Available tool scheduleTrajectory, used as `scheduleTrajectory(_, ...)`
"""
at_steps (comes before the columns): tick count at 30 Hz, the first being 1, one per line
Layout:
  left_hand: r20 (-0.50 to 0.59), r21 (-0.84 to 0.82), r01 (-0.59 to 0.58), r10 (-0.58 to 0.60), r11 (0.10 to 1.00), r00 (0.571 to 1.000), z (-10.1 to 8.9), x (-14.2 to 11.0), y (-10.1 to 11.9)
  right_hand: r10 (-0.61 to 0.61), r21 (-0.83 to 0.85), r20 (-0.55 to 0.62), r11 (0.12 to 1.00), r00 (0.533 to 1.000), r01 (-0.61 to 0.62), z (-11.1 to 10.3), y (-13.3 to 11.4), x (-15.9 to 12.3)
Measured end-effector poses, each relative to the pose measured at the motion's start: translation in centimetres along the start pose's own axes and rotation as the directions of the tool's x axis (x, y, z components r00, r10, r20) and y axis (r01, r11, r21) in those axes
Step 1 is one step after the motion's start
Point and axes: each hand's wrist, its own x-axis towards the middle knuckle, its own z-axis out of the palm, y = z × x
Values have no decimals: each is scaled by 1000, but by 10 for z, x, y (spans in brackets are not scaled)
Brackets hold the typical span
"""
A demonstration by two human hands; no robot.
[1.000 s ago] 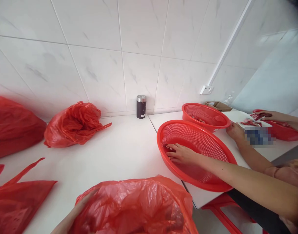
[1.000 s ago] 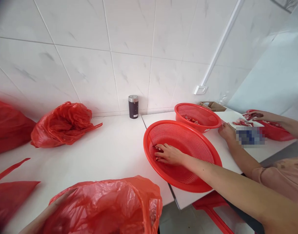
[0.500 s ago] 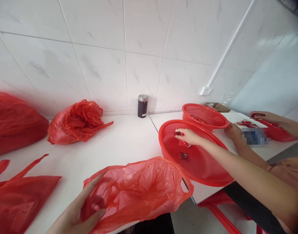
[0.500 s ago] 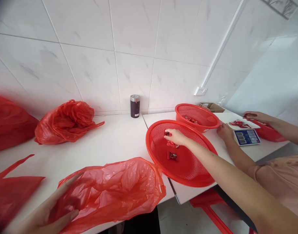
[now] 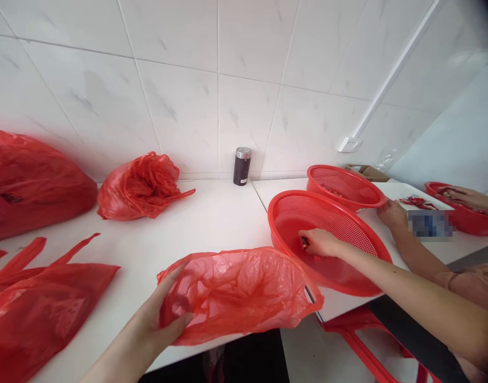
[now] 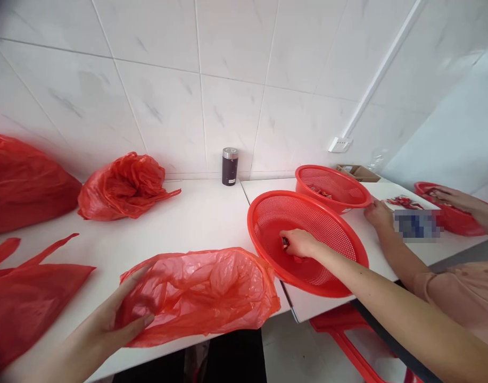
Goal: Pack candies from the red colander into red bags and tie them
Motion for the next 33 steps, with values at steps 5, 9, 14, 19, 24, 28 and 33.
scheduleTrajectory(5, -92, -20, -23, 22, 1000, 995, 6, 2, 2, 95, 157, -55, 984, 994, -86, -51, -19, -6)
scheduleTrajectory(9, -7, -7, -8, 8, 1000, 1000, 4, 8, 10, -138, 452, -290, 853, 947, 262, -101, -87, -47)
scheduleTrajectory(14, 149, -41, -67, 73, 997, 986, 6, 19, 22, -684, 307, -124, 662, 719, 684, -76, -192, -80)
scheduleTrajectory(19, 94, 98, -71, 62, 993, 994, 4, 21, 21, -680, -158, 148, 701, 718, 696, -27, -220, -51)
scheduleTrajectory(24, -71, 369, -116, 153, 922, 986, -12, 8, 7, -730, -198, -78, 679, 679, 707, -39, -190, -50)
scheduleTrajectory(28, -167, 347, -105, 171, 932, 971, -19, -1, -2, -540, -426, -266, 809, 798, 405, -42, -165, -62)
scheduleTrajectory(33, -244, 172, -60, 102, 983, 964, -26, -1, -7, -342, -573, -211, 802, 916, 168, -42, -152, -71)
